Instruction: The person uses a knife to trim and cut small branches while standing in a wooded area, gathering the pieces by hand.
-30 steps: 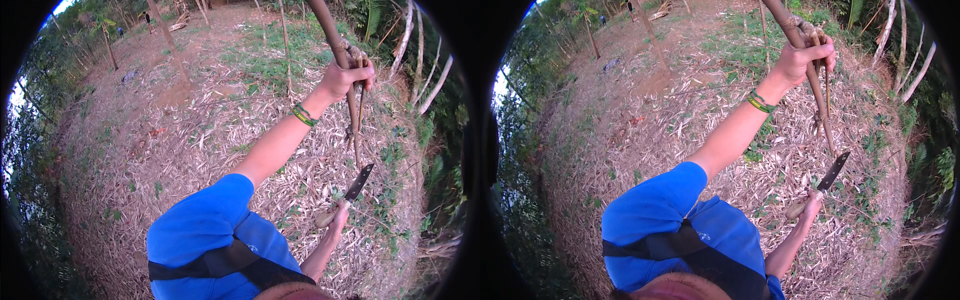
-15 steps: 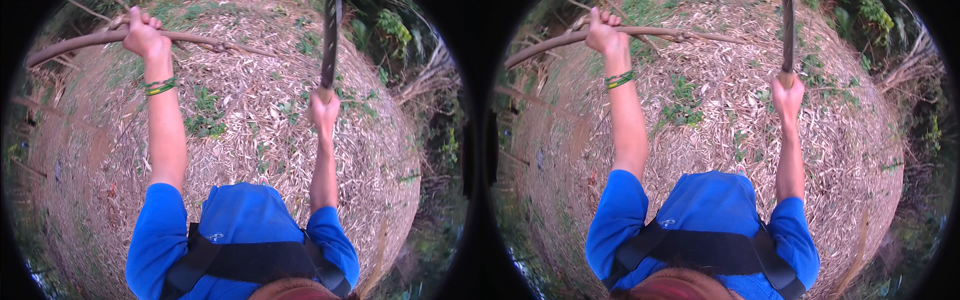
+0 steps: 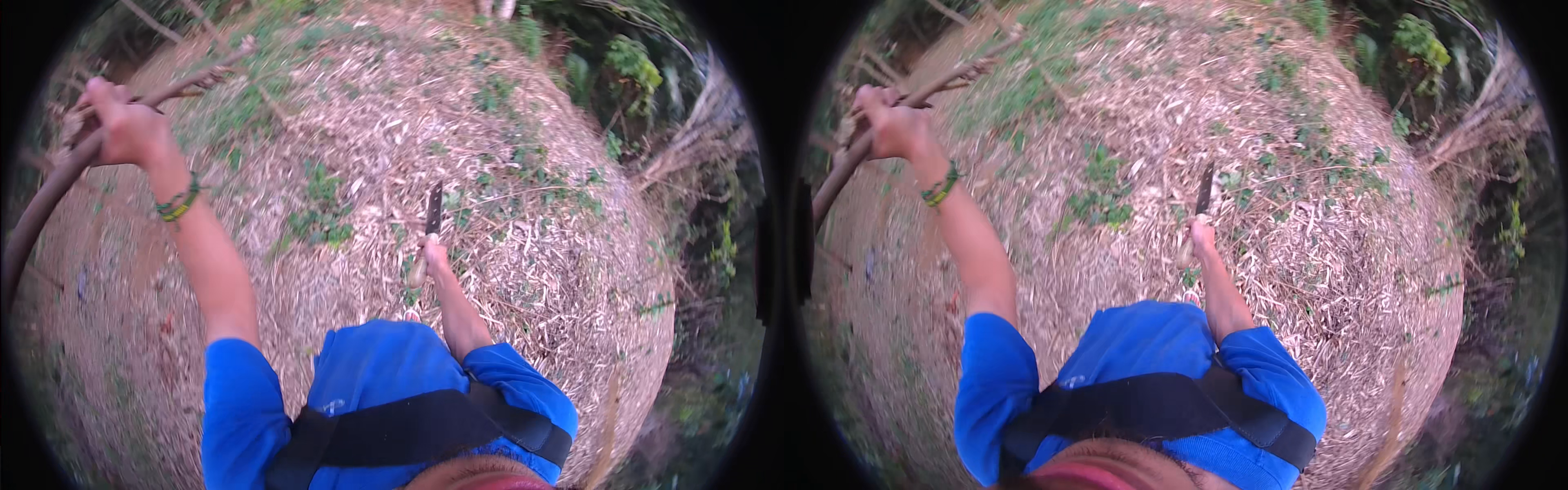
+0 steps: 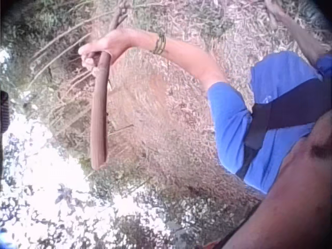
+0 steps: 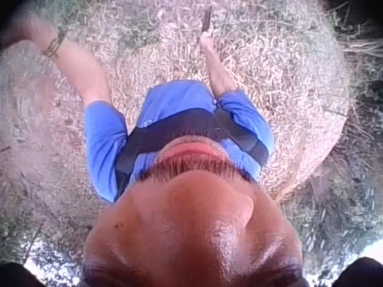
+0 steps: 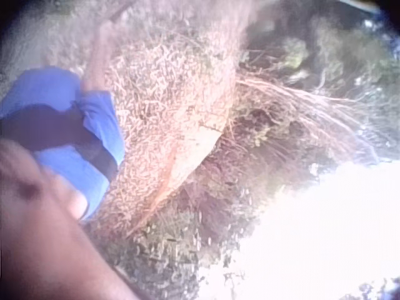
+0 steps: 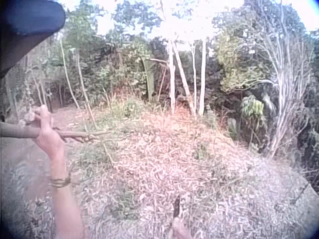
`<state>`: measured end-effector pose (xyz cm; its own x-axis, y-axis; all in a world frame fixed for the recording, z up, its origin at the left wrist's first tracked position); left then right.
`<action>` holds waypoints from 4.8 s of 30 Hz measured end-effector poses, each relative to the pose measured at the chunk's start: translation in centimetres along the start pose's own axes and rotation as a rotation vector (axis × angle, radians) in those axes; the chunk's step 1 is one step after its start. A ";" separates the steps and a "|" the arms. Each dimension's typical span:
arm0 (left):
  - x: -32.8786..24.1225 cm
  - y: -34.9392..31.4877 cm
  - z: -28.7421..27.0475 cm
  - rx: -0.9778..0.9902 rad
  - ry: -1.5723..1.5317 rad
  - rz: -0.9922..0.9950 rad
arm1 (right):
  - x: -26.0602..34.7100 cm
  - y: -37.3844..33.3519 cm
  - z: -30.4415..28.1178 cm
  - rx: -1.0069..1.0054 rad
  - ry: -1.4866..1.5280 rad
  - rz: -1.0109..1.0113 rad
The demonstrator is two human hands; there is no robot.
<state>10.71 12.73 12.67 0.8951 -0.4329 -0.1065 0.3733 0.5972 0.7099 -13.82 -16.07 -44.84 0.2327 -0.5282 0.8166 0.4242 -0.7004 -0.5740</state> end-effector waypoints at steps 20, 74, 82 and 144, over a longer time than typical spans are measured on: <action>-20.0 -1.2 -45.1 -0.224 1.367 -0.182 | -9.0 6.7 -7.1 0.253 -0.899 0.206; -13.4 -14.4 -84.5 0.720 1.330 -2.292 | -33.0 -35.0 4.1 -0.214 -0.359 0.646; -4.2 -20.6 -72.1 1.259 1.207 -1.873 | -41.7 -41.3 -5.8 -0.449 -0.037 0.864; 26.2 -115.7 -31.0 2.299 0.810 -1.542 | -29.2 34.9 -55.5 -0.544 0.128 0.295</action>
<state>-1.54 -46.80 -93.87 0.5880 0.6736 -0.4477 0.2354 -0.6721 -0.7021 -54.36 -51.71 -92.04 0.1511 -0.7659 0.6250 -0.1555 -0.6428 -0.7501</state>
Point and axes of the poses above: each hand's wrist, its own y-axis towards the middle knuckle, its own z-axis out of the palm, x = y × z, the point moved 2 cm from there along y, towards the middle knuckle, and after that the axes turned 2 degrees about x, right-handed, at the moved point
